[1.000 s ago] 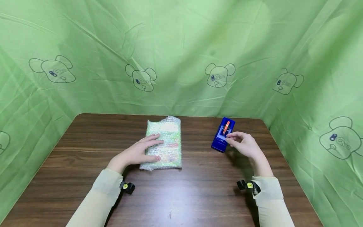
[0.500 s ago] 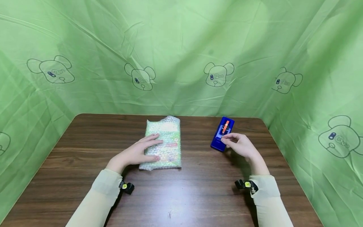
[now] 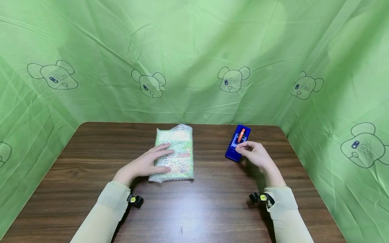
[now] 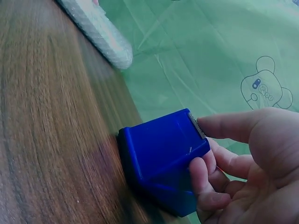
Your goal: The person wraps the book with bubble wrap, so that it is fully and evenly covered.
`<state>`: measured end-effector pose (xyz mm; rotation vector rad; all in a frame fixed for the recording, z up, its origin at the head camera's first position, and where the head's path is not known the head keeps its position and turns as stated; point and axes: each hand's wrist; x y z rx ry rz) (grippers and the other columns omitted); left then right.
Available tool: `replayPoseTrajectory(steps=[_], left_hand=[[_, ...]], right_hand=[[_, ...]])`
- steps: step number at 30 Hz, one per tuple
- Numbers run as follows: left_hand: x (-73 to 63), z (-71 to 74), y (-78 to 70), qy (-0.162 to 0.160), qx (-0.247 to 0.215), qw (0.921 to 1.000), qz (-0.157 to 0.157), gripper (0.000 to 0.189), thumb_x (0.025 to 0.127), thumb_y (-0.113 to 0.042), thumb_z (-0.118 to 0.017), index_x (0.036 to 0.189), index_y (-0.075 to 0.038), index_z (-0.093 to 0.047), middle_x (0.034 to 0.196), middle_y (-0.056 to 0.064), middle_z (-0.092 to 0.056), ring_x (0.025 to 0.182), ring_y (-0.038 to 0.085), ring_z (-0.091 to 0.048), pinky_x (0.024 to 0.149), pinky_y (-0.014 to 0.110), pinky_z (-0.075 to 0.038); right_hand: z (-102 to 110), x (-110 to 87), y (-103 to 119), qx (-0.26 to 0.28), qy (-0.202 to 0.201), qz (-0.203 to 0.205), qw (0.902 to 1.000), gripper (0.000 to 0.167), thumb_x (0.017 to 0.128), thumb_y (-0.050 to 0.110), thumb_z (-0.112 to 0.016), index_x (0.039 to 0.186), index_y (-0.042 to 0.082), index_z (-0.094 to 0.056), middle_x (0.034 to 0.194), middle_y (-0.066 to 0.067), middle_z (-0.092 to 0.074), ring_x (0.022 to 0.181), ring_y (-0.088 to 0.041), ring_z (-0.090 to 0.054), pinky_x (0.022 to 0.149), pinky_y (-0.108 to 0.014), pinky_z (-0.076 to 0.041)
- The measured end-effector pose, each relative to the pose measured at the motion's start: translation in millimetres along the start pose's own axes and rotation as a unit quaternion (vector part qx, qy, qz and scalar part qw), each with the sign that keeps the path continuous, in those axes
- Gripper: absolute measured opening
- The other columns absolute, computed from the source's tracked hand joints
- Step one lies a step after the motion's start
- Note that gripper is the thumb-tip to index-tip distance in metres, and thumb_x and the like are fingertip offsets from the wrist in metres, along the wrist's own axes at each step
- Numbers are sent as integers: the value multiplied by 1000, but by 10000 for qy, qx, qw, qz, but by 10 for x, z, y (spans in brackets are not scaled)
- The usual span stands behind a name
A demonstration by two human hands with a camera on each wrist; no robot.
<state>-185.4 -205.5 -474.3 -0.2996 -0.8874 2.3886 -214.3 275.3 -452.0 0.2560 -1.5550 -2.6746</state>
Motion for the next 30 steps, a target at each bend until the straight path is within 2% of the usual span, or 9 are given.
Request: replayPoseTrajectory(steps=[7, 13, 20, 26, 30], left_hand=[[6, -4, 13, -4, -1, 10000, -10, 76, 98, -51, -82, 163, -24, -54, 180, 6, -29, 167, 34, -21, 129, 68, -24], [2, -7, 21, -14, 24, 10000, -37, 76, 98, -50, -81, 163, -24, -54, 180, 7, -29, 167, 35, -21, 129, 69, -24], [-4, 6, 16, -5, -13, 10000, -20, 76, 98, -49, -82, 164, -23, -53, 180, 6, -28, 167, 35, -20, 130, 68, -23], [-3, 2, 19, -10, -8, 10000, -42, 76, 98, -48, -82, 164, -23, -53, 180, 6, -28, 167, 35, -20, 130, 68, -23], [-3, 1, 12, -1, -1, 10000, -54, 75, 99, -46, -82, 164, -23, -54, 180, 7, -28, 167, 36, -20, 130, 67, -23]], right_hand=[[-22, -12, 41, 71, -94, 79, 9999, 32, 105, 24, -77, 122, -4, -76, 111, -11, -78, 96, -19, -69, 83, -27, -56], [-48, 2, 25, -158, -305, 155, 9993, 28, 103, 23, -79, 116, -2, -77, 104, -9, -78, 91, -16, -67, 78, -25, -54], [-67, 17, 41, -531, -569, 307, 9965, 22, 101, 20, -81, 109, 0, -79, 97, -8, -78, 84, -18, -66, 71, -26, -53], [-79, 11, 55, -532, -831, 296, 9947, 21, 98, 20, -85, 107, 1, -82, 94, -7, -79, 81, -15, -67, 66, -25, -53], [-82, -9, 58, -585, -915, 349, 9935, 20, 99, 18, -83, 107, 0, -82, 96, -10, -80, 81, -16, -67, 66, -24, -53]])
Point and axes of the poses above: each hand's wrist, its own x-axis towards the middle knuckle, its own z-axis out of the back of the hand, y = z × x
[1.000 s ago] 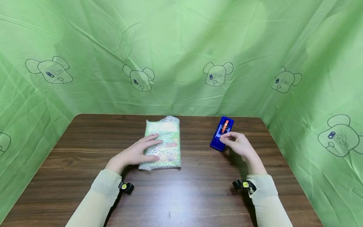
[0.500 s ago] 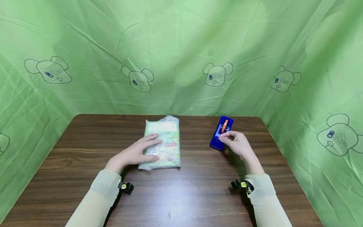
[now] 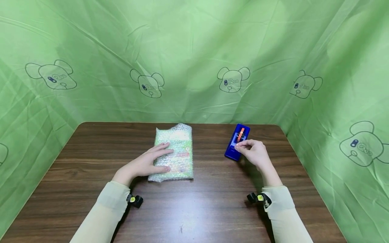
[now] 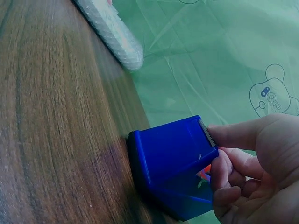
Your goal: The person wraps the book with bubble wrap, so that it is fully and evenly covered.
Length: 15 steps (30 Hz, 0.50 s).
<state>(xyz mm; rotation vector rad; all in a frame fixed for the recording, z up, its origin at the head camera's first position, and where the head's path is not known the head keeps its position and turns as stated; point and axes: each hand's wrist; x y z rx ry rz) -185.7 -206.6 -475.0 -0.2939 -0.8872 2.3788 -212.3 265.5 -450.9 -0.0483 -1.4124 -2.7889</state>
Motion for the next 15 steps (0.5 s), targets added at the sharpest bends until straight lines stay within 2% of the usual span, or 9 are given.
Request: replayPoseTrajectory(steps=[5, 10, 12, 15], left_hand=[[3, -1, -3, 0, 3, 10000, -29, 75, 98, -43, -83, 163, -21, -54, 180, 8, -29, 167, 36, -21, 130, 67, -23], [12, -11, 8, -8, -7, 10000, -67, 75, 98, -42, -83, 164, -19, -53, 179, 10, -29, 167, 36, -21, 130, 68, -21], [14, -15, 14, -4, -18, 10000, -75, 76, 98, -42, -83, 164, -19, -53, 179, 10, -29, 167, 36, -20, 130, 68, -21], [15, -20, 25, 2, -19, 10000, -74, 75, 99, -42, -82, 164, -20, -53, 180, 10, -28, 167, 36, -20, 130, 68, -21]], right_hand=[[-13, 3, 1, -107, -27, 85, 9999, 21, 103, 19, -78, 110, -1, -82, 99, -12, -81, 81, -16, -66, 66, -24, -52], [15, -7, 78, -19, -51, -63, 10000, 23, 105, 19, -74, 113, -2, -80, 97, -13, -81, 81, -25, -74, 62, -22, -53], [30, -19, 110, 18, -2, -149, 9999, 24, 106, 19, -74, 113, -3, -80, 97, -14, -81, 82, -31, -77, 60, -24, -55], [43, -35, 141, 117, 186, -271, 9994, 26, 107, 21, -72, 117, -3, -80, 102, -16, -82, 83, -30, -80, 61, -31, -61]])
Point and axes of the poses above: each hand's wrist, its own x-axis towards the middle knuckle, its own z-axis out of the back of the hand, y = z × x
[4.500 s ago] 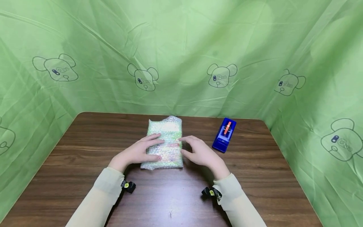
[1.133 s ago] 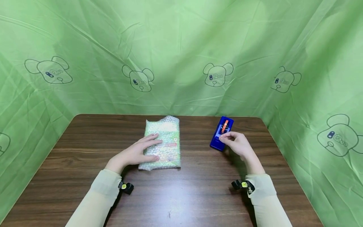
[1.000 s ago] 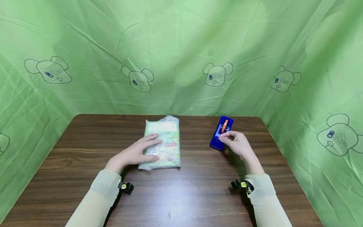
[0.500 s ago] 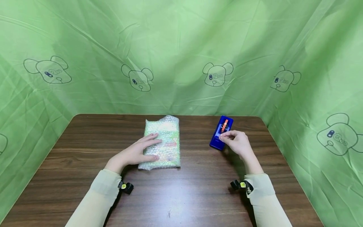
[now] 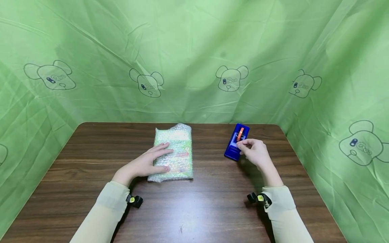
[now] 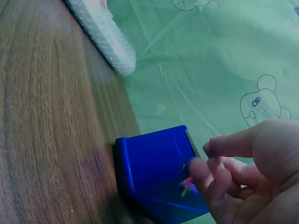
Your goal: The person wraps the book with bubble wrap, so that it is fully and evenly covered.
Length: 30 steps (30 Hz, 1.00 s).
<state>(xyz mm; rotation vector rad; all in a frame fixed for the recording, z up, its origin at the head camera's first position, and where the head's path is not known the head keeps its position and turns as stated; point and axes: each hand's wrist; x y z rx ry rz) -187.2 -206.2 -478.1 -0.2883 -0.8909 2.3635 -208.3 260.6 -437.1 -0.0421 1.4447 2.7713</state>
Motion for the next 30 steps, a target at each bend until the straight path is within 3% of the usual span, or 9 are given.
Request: replayPoseTrajectory(steps=[6, 15, 18, 22, 25, 30], left_hand=[[-1, -6, 9, 15, 26, 10000, 24, 75, 99, -44, -82, 165, -22, -52, 180, 9, -27, 167, 36, -19, 130, 69, -21], [-10, -24, 15, 10, 50, 10000, 59, 74, 101, -47, -80, 165, -23, -51, 181, 9, -26, 167, 38, -19, 129, 71, -21], [-9, -19, 5, 15, 33, 10000, 73, 74, 101, -46, -80, 165, -24, -51, 181, 8, -26, 167, 37, -18, 129, 71, -21], [-11, -14, 4, 28, 18, 10000, 81, 74, 101, -46, -79, 166, -24, -50, 181, 8, -25, 167, 37, -18, 128, 72, -22], [-8, -15, 11, 31, 34, 10000, 63, 74, 102, -49, -78, 166, -24, -50, 181, 8, -26, 167, 38, -18, 128, 72, -22], [0, -16, 22, 39, 89, 9999, 39, 74, 102, -50, -77, 166, -25, -50, 181, 8, -26, 167, 38, -19, 128, 72, -23]], right_hand=[[9, -29, 31, 602, 179, -229, 9978, 32, 109, 19, -71, 124, -9, -75, 111, -25, -80, 81, -26, -83, 66, -39, -68], [-24, -104, 30, 714, 93, -18, 9974, 23, 104, 12, -76, 108, -10, -78, 94, -20, -79, 87, -29, -83, 79, -37, -68], [-18, -159, 27, 391, 22, 112, 9992, 22, 103, 17, -78, 105, -5, -80, 91, -13, -81, 83, -21, -82, 74, -29, -66], [-31, -234, 23, -210, -181, 319, 9991, 22, 99, 23, -82, 94, 2, -81, 74, 2, -72, 63, -8, -61, 55, -24, -45], [-47, -281, 23, -270, -236, 412, 9985, 21, 97, 24, -84, 89, 5, -81, 67, 4, -58, 57, -7, -47, 50, -26, -37], [-60, -326, 48, -120, -174, 439, 9988, 19, 97, 23, -84, 93, 5, -83, 69, 4, -60, 55, -6, -46, 49, -25, -37]])
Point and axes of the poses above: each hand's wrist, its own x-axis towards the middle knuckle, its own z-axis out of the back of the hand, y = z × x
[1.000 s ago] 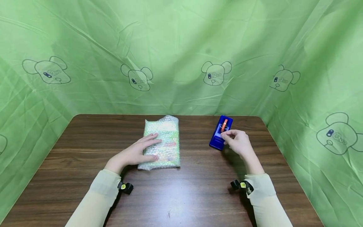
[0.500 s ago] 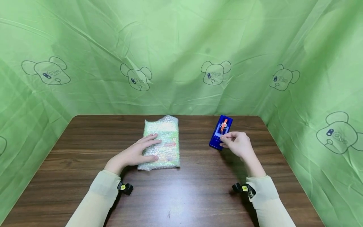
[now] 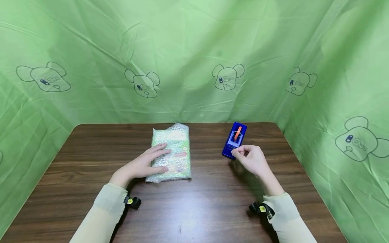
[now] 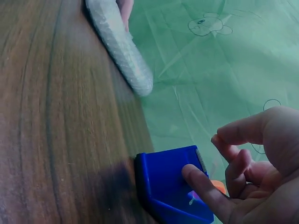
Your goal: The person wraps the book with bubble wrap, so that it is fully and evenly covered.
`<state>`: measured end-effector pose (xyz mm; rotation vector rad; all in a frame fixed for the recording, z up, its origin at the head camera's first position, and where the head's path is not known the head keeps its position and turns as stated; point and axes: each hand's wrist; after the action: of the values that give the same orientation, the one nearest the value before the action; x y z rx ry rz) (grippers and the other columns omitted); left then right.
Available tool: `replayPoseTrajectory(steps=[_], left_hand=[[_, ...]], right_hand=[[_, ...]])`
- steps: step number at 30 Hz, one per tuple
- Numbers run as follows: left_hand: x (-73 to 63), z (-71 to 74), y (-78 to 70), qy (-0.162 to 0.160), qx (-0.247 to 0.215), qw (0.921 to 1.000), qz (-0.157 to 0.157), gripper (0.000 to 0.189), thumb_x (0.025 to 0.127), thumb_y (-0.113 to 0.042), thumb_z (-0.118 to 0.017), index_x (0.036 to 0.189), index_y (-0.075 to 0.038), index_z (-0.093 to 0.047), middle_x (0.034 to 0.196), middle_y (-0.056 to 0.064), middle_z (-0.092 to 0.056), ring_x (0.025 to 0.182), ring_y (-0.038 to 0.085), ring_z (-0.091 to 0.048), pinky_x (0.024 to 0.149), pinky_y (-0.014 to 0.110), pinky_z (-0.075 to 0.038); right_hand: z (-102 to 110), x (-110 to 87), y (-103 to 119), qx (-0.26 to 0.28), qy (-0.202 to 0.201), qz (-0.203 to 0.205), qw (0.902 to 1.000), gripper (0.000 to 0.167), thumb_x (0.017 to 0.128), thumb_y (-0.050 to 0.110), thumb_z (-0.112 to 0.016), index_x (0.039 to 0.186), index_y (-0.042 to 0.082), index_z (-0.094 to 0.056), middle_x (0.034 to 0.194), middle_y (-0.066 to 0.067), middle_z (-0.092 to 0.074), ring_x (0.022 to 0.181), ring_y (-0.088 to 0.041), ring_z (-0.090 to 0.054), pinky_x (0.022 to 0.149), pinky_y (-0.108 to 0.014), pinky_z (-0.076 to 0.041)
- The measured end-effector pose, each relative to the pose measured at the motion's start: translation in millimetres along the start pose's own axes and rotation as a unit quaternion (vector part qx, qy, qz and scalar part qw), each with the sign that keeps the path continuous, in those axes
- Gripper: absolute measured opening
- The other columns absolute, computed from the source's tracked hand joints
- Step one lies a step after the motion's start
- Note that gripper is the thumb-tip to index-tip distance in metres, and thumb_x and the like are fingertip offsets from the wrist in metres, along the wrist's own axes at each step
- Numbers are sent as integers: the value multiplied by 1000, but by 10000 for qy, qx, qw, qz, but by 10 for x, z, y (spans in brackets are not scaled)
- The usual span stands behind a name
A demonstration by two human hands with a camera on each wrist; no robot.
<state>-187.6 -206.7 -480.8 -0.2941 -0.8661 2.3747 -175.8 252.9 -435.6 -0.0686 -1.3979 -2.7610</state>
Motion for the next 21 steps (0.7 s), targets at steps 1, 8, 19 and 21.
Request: replayPoseTrajectory(steps=[1, 8, 19, 21], left_hand=[[-3, 3, -1, -3, 8, 10000, 1, 74, 102, -50, -77, 166, -25, -50, 181, 8, -26, 167, 37, -19, 128, 71, -23], [-14, 30, -38, -29, 5, 10000, -41, 74, 101, -45, -79, 166, -22, -50, 180, 10, -27, 166, 38, -20, 129, 70, -23], [-7, 26, -36, -42, 36, 10000, -62, 73, 102, -46, -78, 165, -21, -51, 180, 11, -27, 166, 38, -20, 129, 69, -23], [-6, 32, -43, -35, 35, 10000, -56, 74, 102, -46, -78, 165, -21, -51, 180, 10, -27, 167, 37, -20, 129, 69, -24]], right_hand=[[-3, 0, 5, 40, 7, -21, 10000, 19, 97, 23, -84, 94, 4, -84, 70, 3, -62, 55, -7, -47, 49, -25, -37], [-20, 10, 3, 362, -40, -409, 9985, 25, 99, 24, -82, 91, 1, -84, 83, -11, -78, 67, -10, -57, 57, -25, -45], [-36, 15, -51, 336, 365, -653, 9966, 31, 102, 28, -79, 90, -1, -84, 84, -1, -77, 78, -13, -61, 63, -26, -49], [-45, 29, -99, 258, 480, -702, 9960, 33, 102, 28, -78, 90, -2, -84, 84, 1, -75, 80, -13, -61, 63, -27, -49]])
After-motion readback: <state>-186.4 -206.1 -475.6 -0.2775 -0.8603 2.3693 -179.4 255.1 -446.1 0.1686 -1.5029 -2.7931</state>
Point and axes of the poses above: each hand's wrist, its own x-axis towards the middle knuckle, its own z-axis out of the back of the hand, y = z × x
